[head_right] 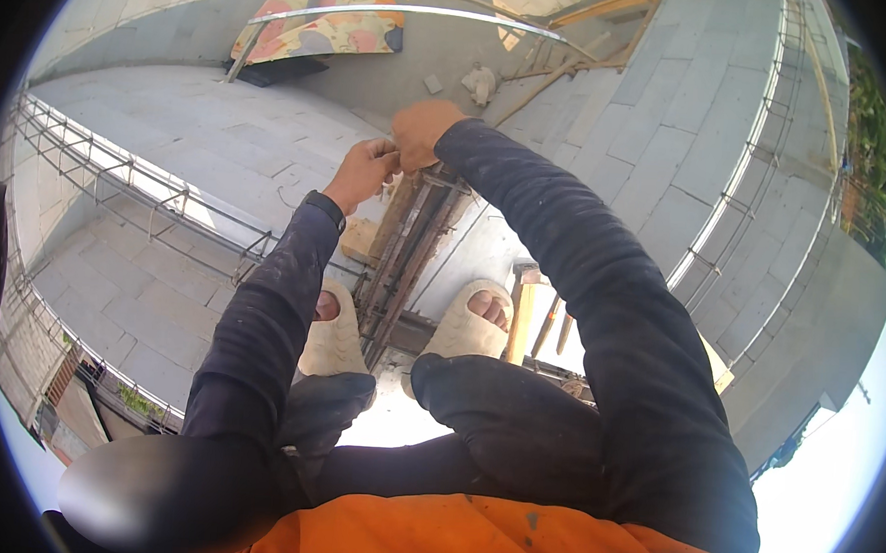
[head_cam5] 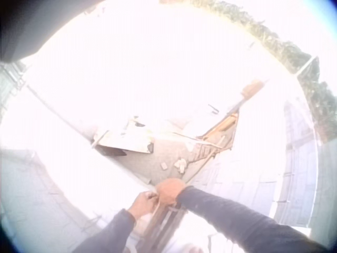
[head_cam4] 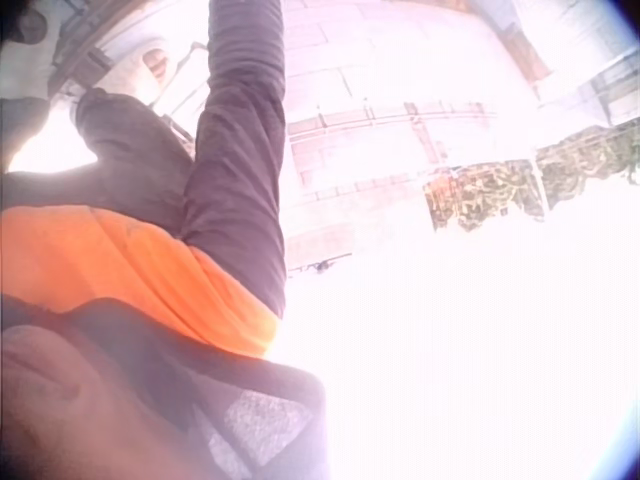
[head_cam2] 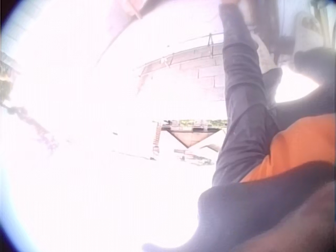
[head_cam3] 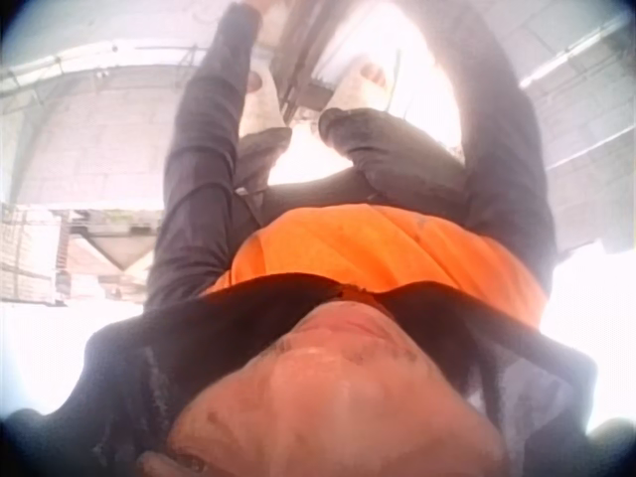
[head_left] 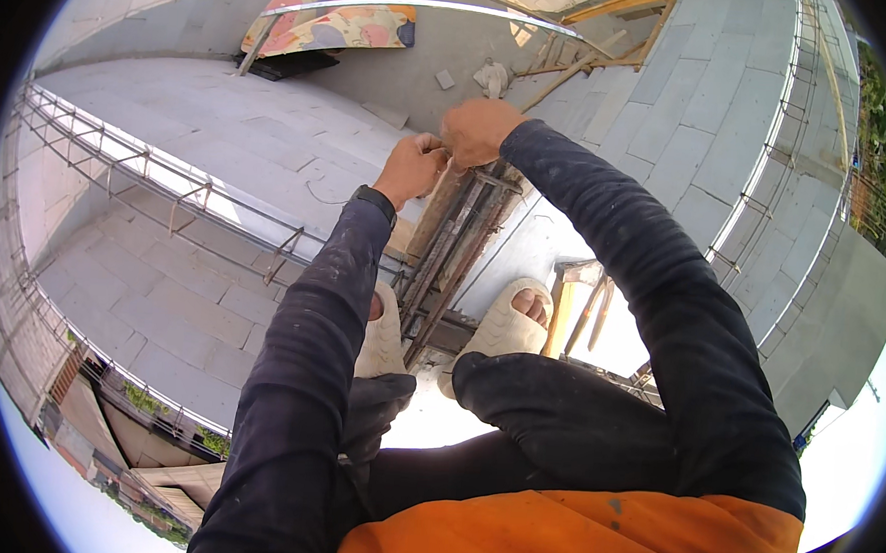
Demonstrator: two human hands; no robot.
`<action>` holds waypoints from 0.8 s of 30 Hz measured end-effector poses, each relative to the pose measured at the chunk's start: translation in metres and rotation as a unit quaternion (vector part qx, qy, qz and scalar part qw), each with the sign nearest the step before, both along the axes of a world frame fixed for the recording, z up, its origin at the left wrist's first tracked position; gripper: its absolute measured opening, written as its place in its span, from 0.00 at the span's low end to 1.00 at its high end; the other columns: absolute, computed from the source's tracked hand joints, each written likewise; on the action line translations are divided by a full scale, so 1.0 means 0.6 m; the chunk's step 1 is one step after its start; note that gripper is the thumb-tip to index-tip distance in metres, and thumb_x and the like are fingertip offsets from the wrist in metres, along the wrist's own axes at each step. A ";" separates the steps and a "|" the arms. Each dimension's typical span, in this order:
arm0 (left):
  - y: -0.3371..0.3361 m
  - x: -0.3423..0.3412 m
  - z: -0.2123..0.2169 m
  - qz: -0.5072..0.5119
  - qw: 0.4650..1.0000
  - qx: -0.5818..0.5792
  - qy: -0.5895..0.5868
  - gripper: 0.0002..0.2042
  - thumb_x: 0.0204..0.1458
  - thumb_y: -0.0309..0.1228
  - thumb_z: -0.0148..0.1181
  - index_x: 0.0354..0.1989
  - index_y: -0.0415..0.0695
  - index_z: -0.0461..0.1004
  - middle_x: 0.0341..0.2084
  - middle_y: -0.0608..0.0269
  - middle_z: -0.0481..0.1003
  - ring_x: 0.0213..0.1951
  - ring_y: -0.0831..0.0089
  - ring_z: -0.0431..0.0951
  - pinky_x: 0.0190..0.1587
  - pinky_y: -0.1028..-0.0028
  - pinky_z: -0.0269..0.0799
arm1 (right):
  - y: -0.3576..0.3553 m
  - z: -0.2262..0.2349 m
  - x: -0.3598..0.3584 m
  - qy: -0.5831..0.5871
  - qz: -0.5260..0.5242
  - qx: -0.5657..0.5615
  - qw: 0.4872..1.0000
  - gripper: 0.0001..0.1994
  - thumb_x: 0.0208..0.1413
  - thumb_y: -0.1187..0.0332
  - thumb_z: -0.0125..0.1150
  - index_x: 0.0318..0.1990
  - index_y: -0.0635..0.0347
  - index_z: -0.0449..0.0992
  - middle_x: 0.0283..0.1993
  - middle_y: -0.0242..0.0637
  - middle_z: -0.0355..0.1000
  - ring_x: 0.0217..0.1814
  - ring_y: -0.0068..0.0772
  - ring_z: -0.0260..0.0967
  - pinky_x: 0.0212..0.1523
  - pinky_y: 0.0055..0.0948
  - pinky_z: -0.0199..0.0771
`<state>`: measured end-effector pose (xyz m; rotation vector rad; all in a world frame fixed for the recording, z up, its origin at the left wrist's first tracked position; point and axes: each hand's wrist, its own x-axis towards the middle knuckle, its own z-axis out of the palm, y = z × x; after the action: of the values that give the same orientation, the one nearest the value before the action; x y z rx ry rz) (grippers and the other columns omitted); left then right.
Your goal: The person uses pliers to cut and bend metal rods on a rooftop scaffolding platform. They then pick up a bundle of rods, walk across the platform, and arrange them on the wooden planks.
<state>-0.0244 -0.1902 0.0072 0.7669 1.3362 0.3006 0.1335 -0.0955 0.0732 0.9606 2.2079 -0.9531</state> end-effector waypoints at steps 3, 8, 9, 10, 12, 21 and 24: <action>0.001 -0.002 -0.011 -0.007 1.000 -0.004 -0.009 0.06 0.59 0.32 0.58 0.39 0.44 0.78 0.28 0.72 0.73 0.29 0.82 0.70 0.27 0.77 0.65 | -0.004 -0.014 -0.008 -0.022 0.020 0.007 1.000 0.15 0.44 0.60 0.70 0.36 0.61 0.85 0.39 0.54 0.82 0.43 0.57 0.81 0.44 0.48 0.80; 0.000 -0.006 -0.015 -0.026 1.000 0.008 0.005 0.07 0.58 0.31 0.58 0.41 0.43 0.79 0.27 0.72 0.73 0.29 0.81 0.71 0.29 0.75 0.67 | -0.014 -0.050 -0.003 0.031 0.017 0.046 0.998 0.14 0.46 0.59 0.70 0.33 0.61 0.84 0.35 0.54 0.81 0.41 0.59 0.80 0.43 0.49 0.80; -0.002 -0.007 -0.017 -0.031 0.999 0.020 0.014 0.09 0.58 0.31 0.57 0.42 0.42 0.80 0.28 0.72 0.74 0.30 0.80 0.71 0.30 0.74 0.68 | -0.014 -0.052 0.003 0.046 0.017 0.050 0.998 0.13 0.47 0.59 0.69 0.33 0.61 0.84 0.34 0.53 0.81 0.40 0.59 0.80 0.43 0.49 0.80; -0.003 -0.008 -0.014 -0.051 0.998 0.033 0.025 0.11 0.58 0.31 0.57 0.44 0.41 0.81 0.29 0.69 0.75 0.30 0.78 0.73 0.32 0.73 0.69 | -0.013 -0.052 0.006 0.048 0.018 0.045 0.998 0.13 0.48 0.59 0.69 0.33 0.61 0.84 0.34 0.54 0.80 0.40 0.59 0.79 0.43 0.49 0.79; -0.006 -0.013 -0.008 -0.090 0.993 0.059 0.046 0.15 0.58 0.31 0.56 0.49 0.40 0.82 0.30 0.64 0.77 0.32 0.73 0.75 0.36 0.70 0.72 | -0.013 -0.052 0.012 0.052 0.021 0.037 0.998 0.13 0.50 0.59 0.67 0.32 0.61 0.83 0.32 0.54 0.79 0.40 0.59 0.79 0.43 0.48 0.79; 0.004 -0.021 0.012 -0.287 0.892 0.301 0.175 0.15 0.59 0.30 0.52 0.47 0.47 0.84 0.41 0.49 0.82 0.44 0.47 0.80 0.48 0.56 0.76 | -0.005 -0.146 0.045 0.061 -0.018 -0.044 0.997 0.15 0.52 0.61 0.62 0.33 0.66 0.84 0.31 0.53 0.80 0.31 0.53 0.81 0.37 0.46 0.81; 0.014 -0.003 0.041 -0.332 0.867 0.329 0.172 0.14 0.58 0.29 0.52 0.45 0.46 0.84 0.41 0.51 0.81 0.45 0.48 0.80 0.49 0.54 0.76 | -0.009 -0.204 0.077 0.059 0.001 -0.057 0.997 0.14 0.53 0.62 0.61 0.34 0.67 0.84 0.32 0.54 0.80 0.29 0.53 0.80 0.36 0.45 0.80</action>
<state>-0.0263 -0.1819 0.0320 1.8731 1.2016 0.0523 0.1798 -0.1009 -0.0494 0.8699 2.2238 -1.1478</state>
